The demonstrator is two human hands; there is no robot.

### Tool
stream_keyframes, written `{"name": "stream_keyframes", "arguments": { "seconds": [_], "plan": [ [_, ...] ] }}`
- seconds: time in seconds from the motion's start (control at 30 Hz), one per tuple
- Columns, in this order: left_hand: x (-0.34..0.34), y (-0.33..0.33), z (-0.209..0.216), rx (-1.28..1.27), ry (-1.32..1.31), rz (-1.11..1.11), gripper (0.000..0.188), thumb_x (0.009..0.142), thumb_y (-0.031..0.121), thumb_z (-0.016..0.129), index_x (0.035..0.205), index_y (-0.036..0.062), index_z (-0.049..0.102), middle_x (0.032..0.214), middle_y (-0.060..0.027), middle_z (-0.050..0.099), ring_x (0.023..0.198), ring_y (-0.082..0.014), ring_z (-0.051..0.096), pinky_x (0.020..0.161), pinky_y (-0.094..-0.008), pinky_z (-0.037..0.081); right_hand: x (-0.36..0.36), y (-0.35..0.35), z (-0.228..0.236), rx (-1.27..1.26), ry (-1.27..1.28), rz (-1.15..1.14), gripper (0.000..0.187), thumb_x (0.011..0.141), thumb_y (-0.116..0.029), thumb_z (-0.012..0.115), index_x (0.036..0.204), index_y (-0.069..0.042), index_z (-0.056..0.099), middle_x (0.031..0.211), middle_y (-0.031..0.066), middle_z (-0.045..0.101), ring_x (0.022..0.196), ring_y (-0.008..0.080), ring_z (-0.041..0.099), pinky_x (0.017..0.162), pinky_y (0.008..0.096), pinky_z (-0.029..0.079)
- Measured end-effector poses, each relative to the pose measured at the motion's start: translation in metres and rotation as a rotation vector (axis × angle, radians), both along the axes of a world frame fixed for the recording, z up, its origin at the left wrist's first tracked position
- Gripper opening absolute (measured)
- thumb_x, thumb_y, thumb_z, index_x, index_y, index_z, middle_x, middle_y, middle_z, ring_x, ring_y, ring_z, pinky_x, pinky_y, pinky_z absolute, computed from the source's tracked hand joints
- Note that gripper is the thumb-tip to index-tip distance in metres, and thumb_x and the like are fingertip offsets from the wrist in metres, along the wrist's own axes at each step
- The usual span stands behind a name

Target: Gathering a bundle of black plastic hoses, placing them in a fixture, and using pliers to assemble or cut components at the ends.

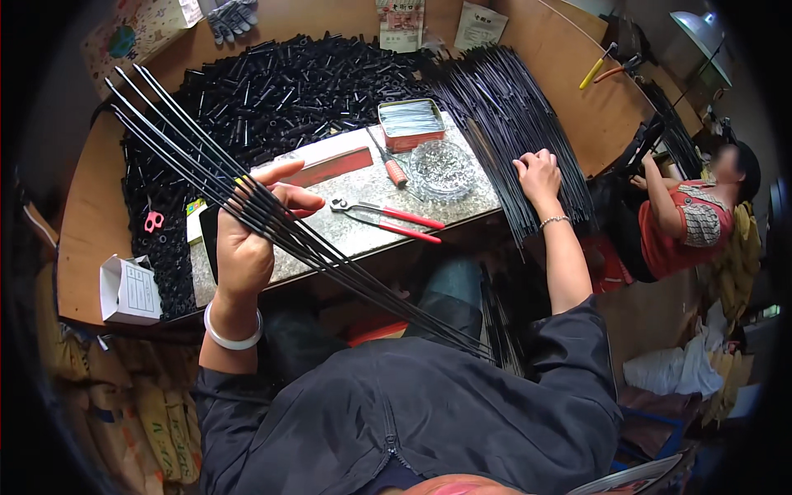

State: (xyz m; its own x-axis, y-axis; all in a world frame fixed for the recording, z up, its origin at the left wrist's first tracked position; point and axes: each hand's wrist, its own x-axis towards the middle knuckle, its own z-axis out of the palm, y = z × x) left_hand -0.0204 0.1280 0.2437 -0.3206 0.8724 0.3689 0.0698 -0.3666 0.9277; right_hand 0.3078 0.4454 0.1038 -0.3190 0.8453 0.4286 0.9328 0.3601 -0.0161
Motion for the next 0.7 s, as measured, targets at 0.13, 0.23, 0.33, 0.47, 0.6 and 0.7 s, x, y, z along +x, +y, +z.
{"name": "stream_keyframes", "arguments": {
  "seconds": [0.13,0.23,0.33,0.47,0.6,0.7],
  "plan": [
    [0.002,0.001,0.0,0.01,0.001,0.001,0.029,0.096,0.013,0.045,0.117,-0.005,0.052,0.086,-0.0148,0.065,0.082,-0.0196,0.065,0.077,-0.0293,0.052,-0.007,0.005,0.002,-0.136,-0.003,-0.114,0.021,0.085,-0.027,0.059,0.087,-0.006,0.062,0.101,0.0119,0.058,0.102,0.0312,0.053,0.084,0.0432,0.045],
    [0.001,0.001,0.0,0.015,0.01,-0.003,0.029,0.095,0.013,0.045,0.117,-0.0055,0.052,0.085,-0.0149,0.065,0.082,-0.0196,0.065,0.077,-0.0294,0.052,-0.002,0.013,-0.006,-0.056,0.045,-0.127,0.026,0.089,-0.031,0.052,0.09,-0.006,0.061,0.099,0.0153,0.061,0.101,0.0353,0.055,0.083,0.0454,0.046],
    [-0.003,0.0,-0.003,-0.036,0.058,-0.022,0.037,0.095,0.015,0.046,0.124,-0.0091,0.044,0.088,-0.0155,0.064,0.084,-0.0222,0.065,0.081,-0.0333,0.053,-0.005,0.012,0.01,-0.231,0.302,-0.213,0.032,0.093,-0.033,0.045,0.092,-0.005,0.06,0.096,0.0191,0.063,0.094,0.0385,0.058,0.079,0.0475,0.047],
    [-0.003,0.001,-0.005,-0.022,0.049,-0.037,0.039,0.094,0.015,0.047,0.124,-0.0091,0.043,0.088,-0.0153,0.063,0.085,-0.022,0.064,0.082,-0.0342,0.053,0.008,0.01,0.03,-0.286,0.275,-0.113,0.032,0.092,-0.035,0.043,0.095,-0.008,0.06,0.094,0.0185,0.064,0.09,0.0382,0.06,0.077,0.0481,0.047],
    [0.003,0.004,-0.003,-0.006,0.016,0.005,0.03,0.095,0.012,0.045,0.118,-0.0068,0.051,0.085,-0.0156,0.066,0.082,-0.0194,0.065,0.078,-0.0301,0.052,0.015,0.004,0.047,-0.292,0.259,-0.032,0.027,0.091,-0.029,0.047,0.094,-0.006,0.062,0.089,0.0185,0.065,0.088,0.0368,0.061,0.076,0.0452,0.048],
    [0.003,0.004,-0.006,-0.002,0.013,0.0,0.03,0.095,0.012,0.046,0.118,-0.0067,0.051,0.085,-0.0154,0.066,0.082,-0.0194,0.065,0.078,-0.03,0.052,0.006,-0.007,0.062,-0.22,0.231,-0.085,0.022,0.09,-0.023,0.048,0.1,-0.008,0.061,0.092,0.0187,0.065,0.091,0.0367,0.06,0.077,0.0452,0.048]
  ]
}}
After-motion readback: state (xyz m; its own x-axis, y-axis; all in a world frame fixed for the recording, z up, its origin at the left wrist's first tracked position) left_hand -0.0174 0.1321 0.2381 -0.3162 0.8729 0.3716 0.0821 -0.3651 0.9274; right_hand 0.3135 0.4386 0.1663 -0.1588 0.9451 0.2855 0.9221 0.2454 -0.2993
